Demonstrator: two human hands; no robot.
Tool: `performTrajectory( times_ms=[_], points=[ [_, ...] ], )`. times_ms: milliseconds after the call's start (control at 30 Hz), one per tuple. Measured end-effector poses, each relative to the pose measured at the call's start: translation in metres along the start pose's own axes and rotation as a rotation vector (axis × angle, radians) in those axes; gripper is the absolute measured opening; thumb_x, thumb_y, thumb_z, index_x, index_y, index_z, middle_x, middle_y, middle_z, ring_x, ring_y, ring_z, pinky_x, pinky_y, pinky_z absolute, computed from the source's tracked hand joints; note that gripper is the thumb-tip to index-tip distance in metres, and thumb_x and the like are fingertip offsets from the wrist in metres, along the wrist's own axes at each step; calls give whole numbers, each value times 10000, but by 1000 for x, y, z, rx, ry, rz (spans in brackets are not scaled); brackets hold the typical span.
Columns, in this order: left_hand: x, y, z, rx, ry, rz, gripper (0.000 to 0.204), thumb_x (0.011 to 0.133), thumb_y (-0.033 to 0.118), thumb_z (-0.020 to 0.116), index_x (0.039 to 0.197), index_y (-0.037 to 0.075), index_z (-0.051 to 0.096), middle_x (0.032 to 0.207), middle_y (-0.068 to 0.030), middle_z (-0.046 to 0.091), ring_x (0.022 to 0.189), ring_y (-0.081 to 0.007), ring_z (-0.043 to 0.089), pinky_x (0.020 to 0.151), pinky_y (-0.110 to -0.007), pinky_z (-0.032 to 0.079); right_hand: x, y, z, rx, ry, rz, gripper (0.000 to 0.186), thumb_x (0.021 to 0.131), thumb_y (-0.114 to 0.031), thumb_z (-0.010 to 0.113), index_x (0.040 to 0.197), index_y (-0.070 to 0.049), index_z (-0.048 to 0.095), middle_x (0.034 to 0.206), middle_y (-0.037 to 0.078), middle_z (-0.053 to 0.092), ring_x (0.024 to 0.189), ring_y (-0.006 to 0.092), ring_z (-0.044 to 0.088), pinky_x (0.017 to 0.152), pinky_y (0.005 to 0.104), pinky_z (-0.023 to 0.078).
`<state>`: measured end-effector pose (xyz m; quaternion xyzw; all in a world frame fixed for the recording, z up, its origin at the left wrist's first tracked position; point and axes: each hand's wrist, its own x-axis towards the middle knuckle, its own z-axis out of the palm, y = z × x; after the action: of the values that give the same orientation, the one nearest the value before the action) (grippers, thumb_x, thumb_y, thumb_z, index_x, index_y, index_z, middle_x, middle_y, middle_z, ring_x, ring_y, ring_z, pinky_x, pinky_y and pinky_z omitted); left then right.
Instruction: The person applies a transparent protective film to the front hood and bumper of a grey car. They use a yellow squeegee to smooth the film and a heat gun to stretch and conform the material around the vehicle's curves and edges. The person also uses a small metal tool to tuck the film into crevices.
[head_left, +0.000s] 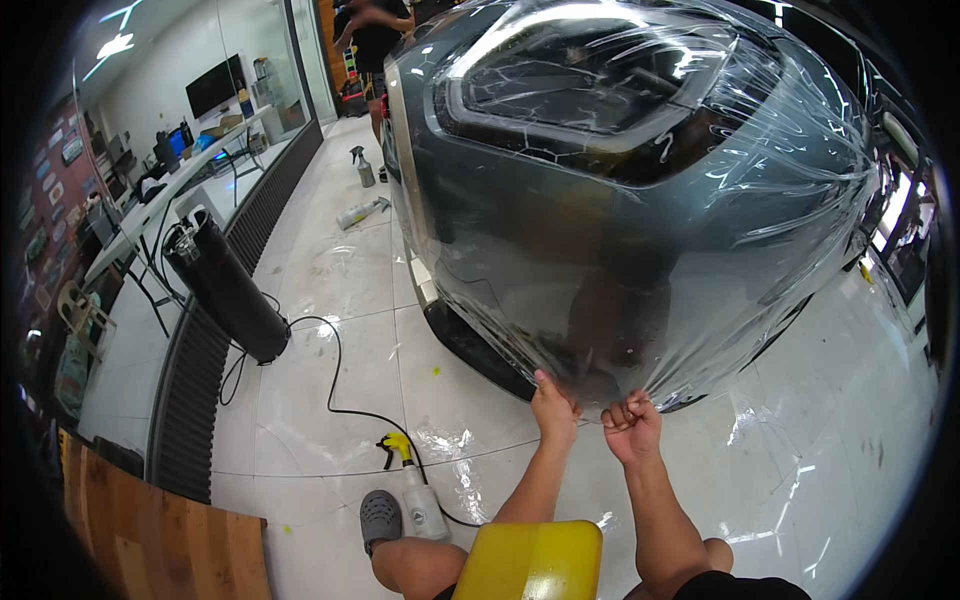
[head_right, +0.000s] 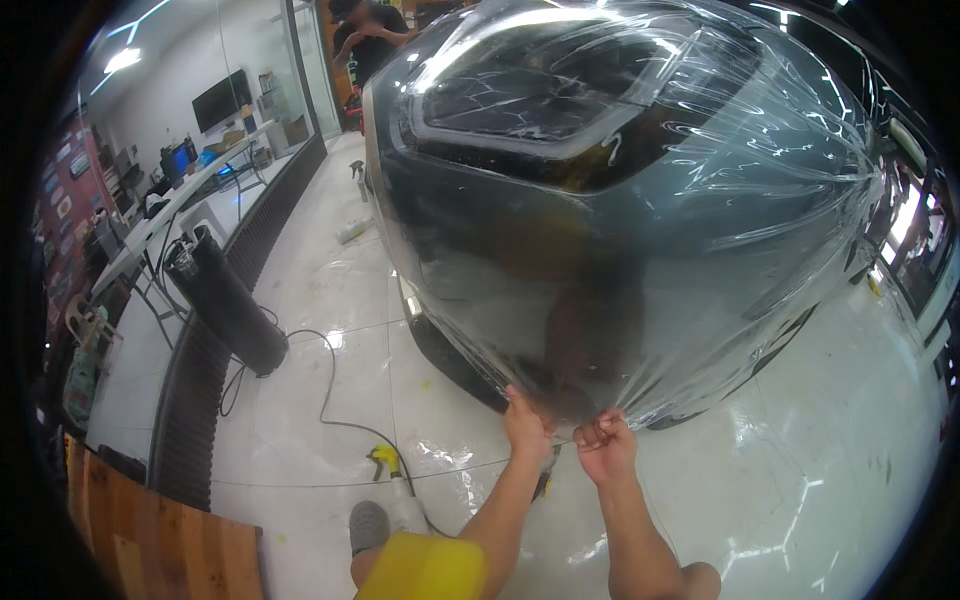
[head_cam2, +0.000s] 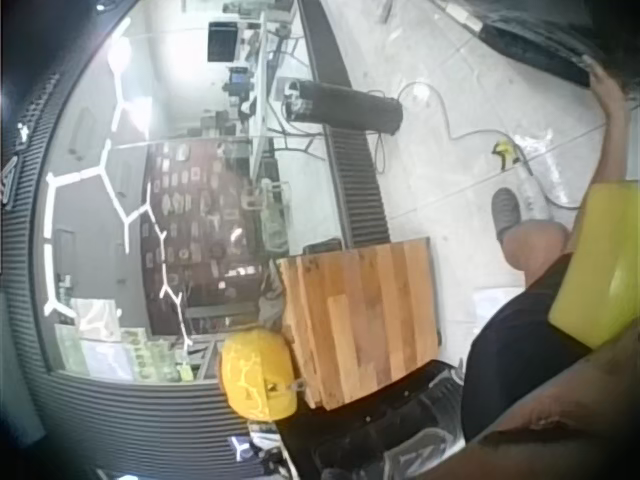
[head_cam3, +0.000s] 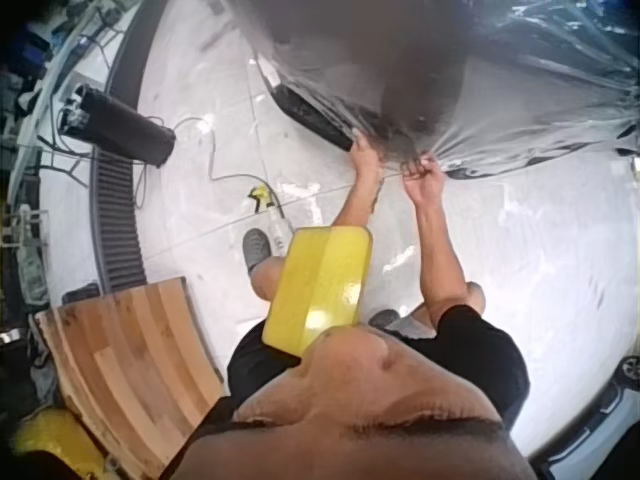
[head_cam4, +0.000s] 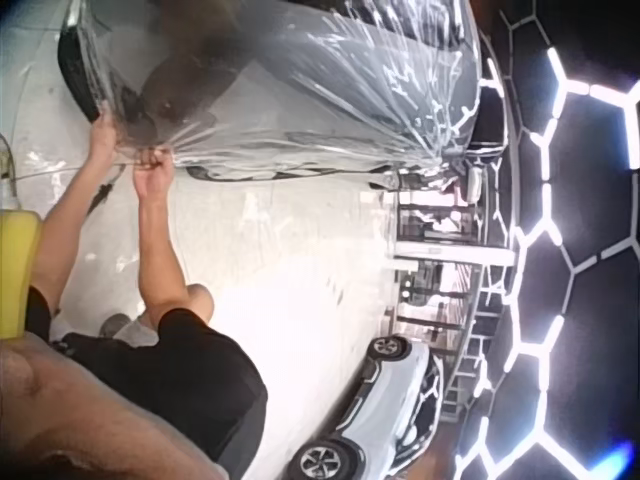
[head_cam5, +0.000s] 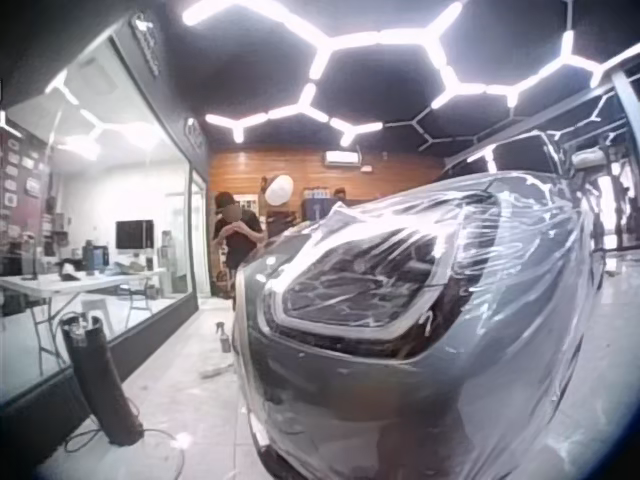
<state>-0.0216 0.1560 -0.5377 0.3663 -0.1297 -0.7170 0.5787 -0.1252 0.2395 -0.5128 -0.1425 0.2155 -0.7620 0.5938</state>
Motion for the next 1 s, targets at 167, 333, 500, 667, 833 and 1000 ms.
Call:
performTrajectory(
  times_ms=[167, 333, 500, 667, 833, 1000],
  points=[
    [-5, 6, 12, 20, 51, 14, 512, 989, 615, 427, 804, 138, 434, 615, 43, 373, 496, -92, 365, 436, -296, 307, 2, -14, -5, 0, -31, 6, 68, 801, -96, 607, 791, -132, 549, 658, -26, 488, 634, 134, 488, 706, 361, 441],
    [1, 2, -1, -95, -8, -86, 509, 972, 623, 466, 869, 125, 487, 689, 27, 433, 562, -102, 421, 460, -307, 342, -2, -26, 34, 72, 85, -146, 127, 855, -186, 644, 966, -129, 664, 717, -12, 546, 718, 136, 560, 770, 375, 482],
    [-10, 6, 11, -168, 35, -83, 509, 975, 615, 461, 798, 142, 398, 636, 35, 359, 506, -94, 344, 434, -290, 277, 3, -37, -5, 123, -230, -34, 101, 889, -188, 642, 948, -112, 671, 578, -41, 362, 547, 128, 344, 617, 310, 346],
    [-14, -1, -6, -187, -29, -77, 456, 1004, 562, 444, 829, 141, 460, 668, 27, 435, 514, -100, 339, 440, -246, 256, -10, -36, -15, 19, -214, -5, 117, 913, -222, 636, 873, -112, 645, 551, -41, 272, 502, 118, 257, 571, 299, 295],
    [-16, 1, 0, -101, 1, -61, 487, 995, 585, 440, 789, 147, 399, 640, 36, 355, 494, -96, 320, 432, -268, 258, -19, -38, -24, -18, -228, -7, 142, 932, -244, 629, 868, -118, 625, 554, -41, 265, 503, 120, 250, 571, 297, 296],
    [-18, 0, 11, -51, -11, -120, 453, 1009, 559, 434, 869, 134, 501, 736, 13, 507, 583, -117, 444, 505, -273, 349, -12, -49, -30, -54, -216, 10, 141, 947, -244, 620, 864, -130, 610, 561, -46, 264, 517, 118, 256, 591, 287, 296]
  ],
)
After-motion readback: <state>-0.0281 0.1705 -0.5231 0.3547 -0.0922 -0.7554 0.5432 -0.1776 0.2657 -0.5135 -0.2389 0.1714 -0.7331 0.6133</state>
